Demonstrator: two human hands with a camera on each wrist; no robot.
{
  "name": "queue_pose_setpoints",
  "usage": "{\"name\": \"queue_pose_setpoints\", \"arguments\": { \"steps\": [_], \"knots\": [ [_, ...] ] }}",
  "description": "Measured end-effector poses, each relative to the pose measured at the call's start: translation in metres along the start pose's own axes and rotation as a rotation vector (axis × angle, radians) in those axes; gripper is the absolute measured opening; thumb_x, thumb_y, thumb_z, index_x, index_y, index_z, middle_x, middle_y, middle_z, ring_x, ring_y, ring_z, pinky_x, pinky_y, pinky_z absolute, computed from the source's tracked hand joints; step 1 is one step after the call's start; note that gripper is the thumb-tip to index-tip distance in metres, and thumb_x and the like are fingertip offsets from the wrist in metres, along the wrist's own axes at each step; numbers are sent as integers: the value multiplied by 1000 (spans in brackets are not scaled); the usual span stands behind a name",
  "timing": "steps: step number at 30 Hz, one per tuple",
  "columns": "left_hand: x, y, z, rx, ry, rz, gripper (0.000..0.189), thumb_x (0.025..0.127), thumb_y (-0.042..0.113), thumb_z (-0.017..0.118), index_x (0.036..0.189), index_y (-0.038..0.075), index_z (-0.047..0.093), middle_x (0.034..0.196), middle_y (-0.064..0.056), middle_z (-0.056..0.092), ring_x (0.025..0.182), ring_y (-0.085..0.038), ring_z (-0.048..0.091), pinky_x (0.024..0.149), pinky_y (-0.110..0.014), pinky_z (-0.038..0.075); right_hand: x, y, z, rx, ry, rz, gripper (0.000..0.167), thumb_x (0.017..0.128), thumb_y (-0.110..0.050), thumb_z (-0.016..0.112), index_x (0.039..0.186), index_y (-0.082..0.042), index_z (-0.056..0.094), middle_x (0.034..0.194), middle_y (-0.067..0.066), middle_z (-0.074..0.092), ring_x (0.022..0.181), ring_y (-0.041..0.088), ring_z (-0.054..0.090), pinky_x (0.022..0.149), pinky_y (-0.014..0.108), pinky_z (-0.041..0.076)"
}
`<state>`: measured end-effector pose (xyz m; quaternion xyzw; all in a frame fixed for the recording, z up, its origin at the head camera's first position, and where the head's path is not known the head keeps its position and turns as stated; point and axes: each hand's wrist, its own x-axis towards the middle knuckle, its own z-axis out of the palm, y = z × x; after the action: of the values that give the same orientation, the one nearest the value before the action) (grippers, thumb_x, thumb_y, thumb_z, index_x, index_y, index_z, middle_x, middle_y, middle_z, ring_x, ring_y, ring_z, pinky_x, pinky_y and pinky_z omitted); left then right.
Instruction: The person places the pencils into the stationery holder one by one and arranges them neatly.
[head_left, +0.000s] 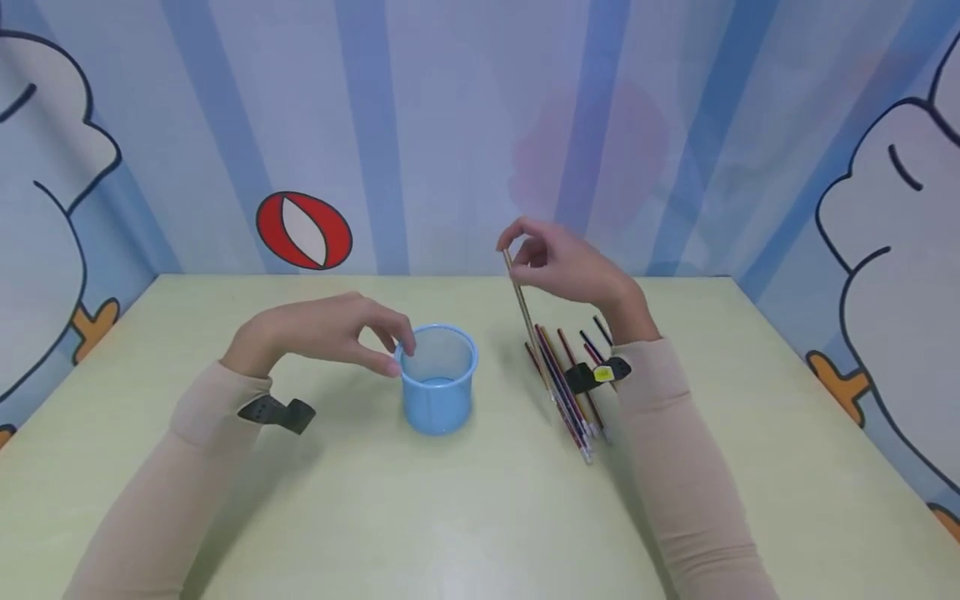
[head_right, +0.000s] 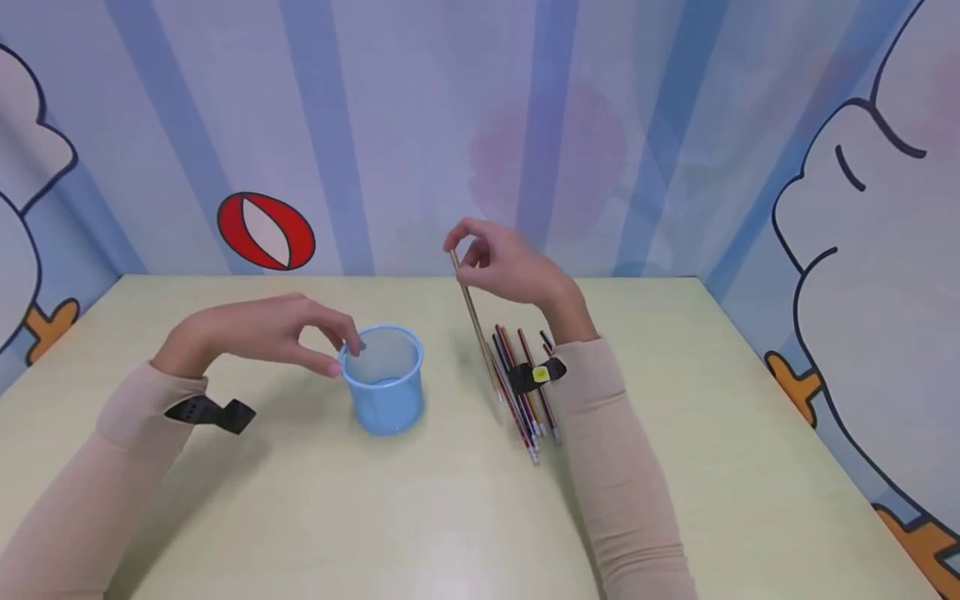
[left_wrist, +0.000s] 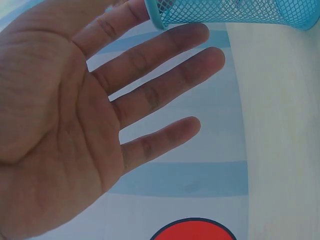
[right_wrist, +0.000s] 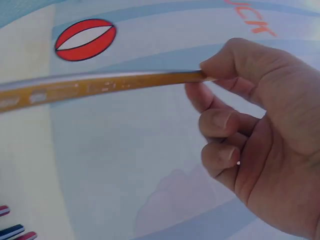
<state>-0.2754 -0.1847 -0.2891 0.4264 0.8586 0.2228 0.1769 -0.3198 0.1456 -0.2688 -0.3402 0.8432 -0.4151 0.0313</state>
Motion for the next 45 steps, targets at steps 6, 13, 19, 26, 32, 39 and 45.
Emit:
{"name": "queue_pose_setpoints", "arguments": {
  "steps": [6,13,19,26,32,39,45],
  "knots": [
    [0,1,-2,4,-1,13,17,92,29,74,106,20,70,116,1,69,108,-15,64,89,-35,54,-8,-14,-11,189,220,-146,23,96,-8,64,118,-13,61,89,11,64,74,24,56,65,32,43],
    [-1,3,2,-4,-37,-2,17,94,26,72,107,17,71,114,2,69,108,-16,65,89,-36,54,-8,-16,-4,521,323,-355,25,92,3,63,114,-8,61,82,11,60,58,18,42,51,27,33],
    [-2,2,5,-4,-59,-9,13,94,26,72,106,21,71,113,5,69,108,-15,65,89,-36,54,4,-10,18,595,299,-381,27,92,6,61,114,-10,60,83,12,62,56,16,40,49,26,31],
    [0,4,-3,3,-52,37,17,96,30,69,109,19,70,112,7,69,108,-16,65,90,-37,54,22,-27,43,387,147,-304,23,95,-5,65,117,-10,59,89,17,64,58,20,44,50,28,36],
    [2,6,-6,8,-57,27,20,96,28,69,112,17,70,112,8,69,109,-17,66,91,-40,54,27,-36,65,183,35,-262,24,96,-12,67,119,-11,60,91,7,68,60,24,50,57,31,42],
    [2,12,-3,42,-72,33,18,95,26,70,113,21,74,108,13,71,107,-14,67,90,-36,54,32,-28,90,134,-27,-195,35,98,-10,64,132,-15,59,94,4,68,72,23,66,68,32,50],
    [3,13,-2,46,-66,28,19,95,24,71,113,18,75,105,13,72,104,-13,68,90,-36,54,31,-24,95,24,-101,-143,52,100,-14,62,148,-28,48,104,1,65,57,23,55,65,31,47]
  ]
}}
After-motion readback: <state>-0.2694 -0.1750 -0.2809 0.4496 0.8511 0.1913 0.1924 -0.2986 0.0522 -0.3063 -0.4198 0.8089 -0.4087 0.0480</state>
